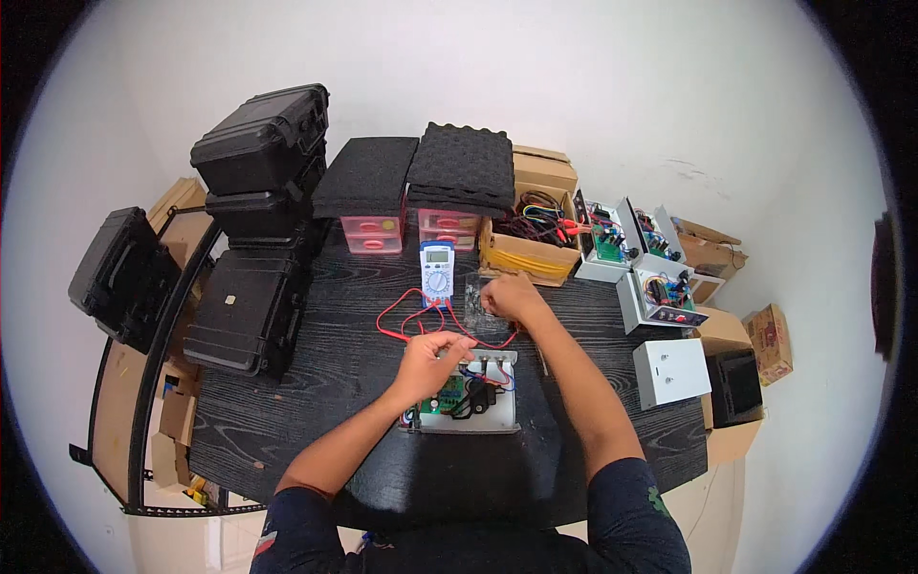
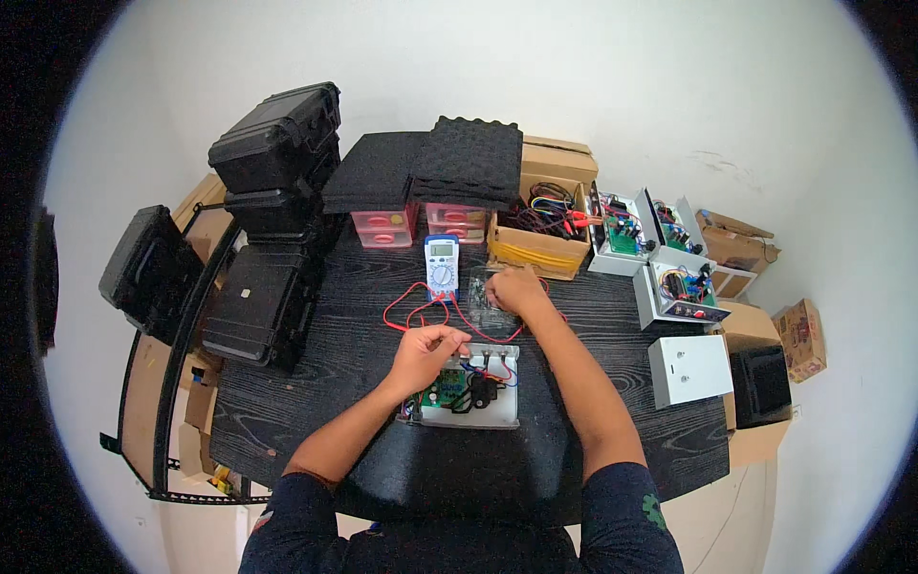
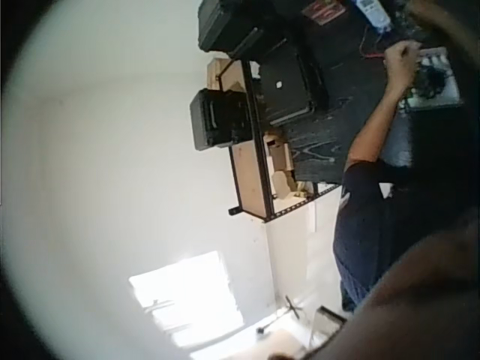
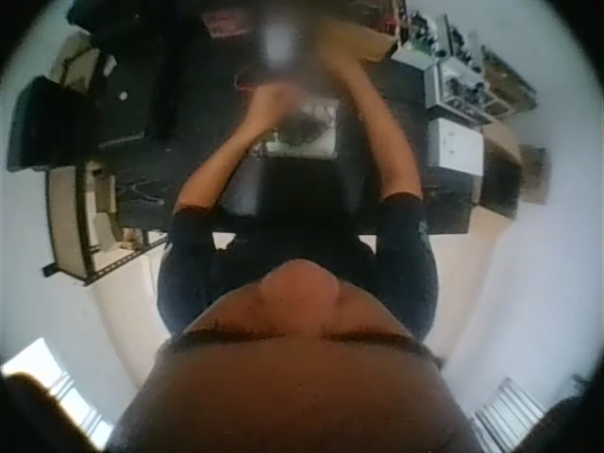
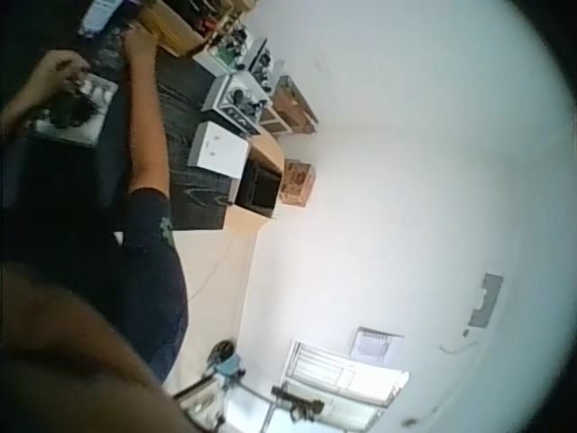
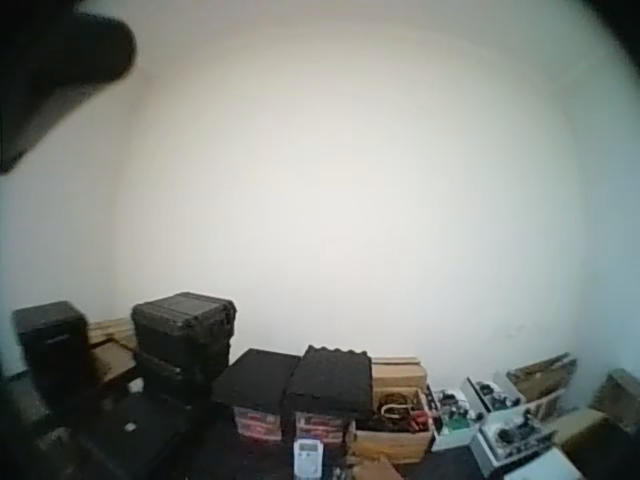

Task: The person works on a small electronic device with a green circuit board inside a metal casing. They use a yellow screwdriver to tighten screws on the casing and a multimeter to test electrical connections on the board. The person handles wires and components within the device throughout the process.

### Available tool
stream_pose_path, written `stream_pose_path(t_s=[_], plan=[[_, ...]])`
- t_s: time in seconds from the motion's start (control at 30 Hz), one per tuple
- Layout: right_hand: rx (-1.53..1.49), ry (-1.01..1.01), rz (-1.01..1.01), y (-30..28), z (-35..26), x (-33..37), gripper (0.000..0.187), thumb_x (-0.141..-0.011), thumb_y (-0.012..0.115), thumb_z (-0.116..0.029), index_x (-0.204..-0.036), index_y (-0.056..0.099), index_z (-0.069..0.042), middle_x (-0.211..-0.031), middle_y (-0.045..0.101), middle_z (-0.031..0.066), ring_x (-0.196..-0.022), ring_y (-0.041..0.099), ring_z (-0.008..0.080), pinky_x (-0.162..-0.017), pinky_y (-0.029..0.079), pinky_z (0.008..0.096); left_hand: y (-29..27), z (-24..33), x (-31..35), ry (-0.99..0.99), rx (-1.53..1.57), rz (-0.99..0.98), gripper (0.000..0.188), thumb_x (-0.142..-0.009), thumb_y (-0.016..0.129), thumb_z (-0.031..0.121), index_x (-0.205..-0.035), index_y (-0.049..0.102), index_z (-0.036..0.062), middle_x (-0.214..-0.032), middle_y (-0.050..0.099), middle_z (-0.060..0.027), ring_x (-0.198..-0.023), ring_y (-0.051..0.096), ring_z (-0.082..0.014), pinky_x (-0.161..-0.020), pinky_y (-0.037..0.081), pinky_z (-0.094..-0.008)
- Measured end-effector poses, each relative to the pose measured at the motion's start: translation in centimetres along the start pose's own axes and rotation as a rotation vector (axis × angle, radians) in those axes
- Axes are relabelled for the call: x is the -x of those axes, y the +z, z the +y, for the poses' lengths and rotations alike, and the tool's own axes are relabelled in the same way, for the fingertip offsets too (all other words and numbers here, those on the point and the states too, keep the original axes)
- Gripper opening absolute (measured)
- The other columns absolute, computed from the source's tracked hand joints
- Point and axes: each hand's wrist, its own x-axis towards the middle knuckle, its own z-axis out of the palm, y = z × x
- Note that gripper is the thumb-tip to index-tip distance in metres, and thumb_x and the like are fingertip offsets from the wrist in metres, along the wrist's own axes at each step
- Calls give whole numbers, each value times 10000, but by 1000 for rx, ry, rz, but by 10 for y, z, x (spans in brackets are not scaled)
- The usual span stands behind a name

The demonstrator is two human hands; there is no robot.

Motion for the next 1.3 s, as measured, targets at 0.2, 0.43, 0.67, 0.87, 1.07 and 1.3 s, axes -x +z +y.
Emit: stream_pose_path(t_s=[0.2,0.43,0.67,0.87,1.07,1.3], plan=[[34,37,-78,4,2,-6,40,-839,730,-174,-852,768,-170,-1035,782,85,-1116,710,314,-1014,444,589,-1,-1,-1,2,35,-2,247,-1100,616,169,-1131,765,-26,-939,780,-33,-872,681,-69,-810,542,-251],[-135,52,-54,-7,1,-1,69,-805,741,-132,-853,769,-173,-965,784,81,-1078,711,328,-1007,419,582,-2,-3,-2,-19,50,-5,248,-1101,617,168,-1171,755,-26,-955,780,-39,-865,676,-66,-800,541,-248],[-869,-106,332,-3,-24,42,164,-893,791,-117,-1054,778,-87,-865,759,13,-752,690,126,-709,516,313,-5,10,0,139,-190,66,252,-1026,705,89,-1261,757,13,-992,800,-73,-898,695,-67,-784,561,-268],[-1494,-91,219,-18,-76,118,169,-993,742,-44,-1150,729,17,-970,750,21,-874,698,77,-799,573,240,0,39,3,141,-176,200,122,-913,804,32,-1030,788,2,-937,795,-99,-876,734,-135,-783,572,-293],[-1559,-120,204,-12,-82,129,151,-983,754,-28,-1119,719,30,-997,771,77,-936,750,127,-835,598,253,-5,31,2,429,-330,159,106,-865,823,10,-949,760,19,-933,785,-100,-824,738,-233,-744,555,-360],[-1607,-108,118,-12,-78,133,172,-993,756,-62,-1139,719,21,-1023,770,75,-945,740,126,-870,605,283,-4,38,4,437,-366,107,82,-881,819,39,-952,784,60,-923,798,-60,-895,780,-227,-1055,532,-496]])
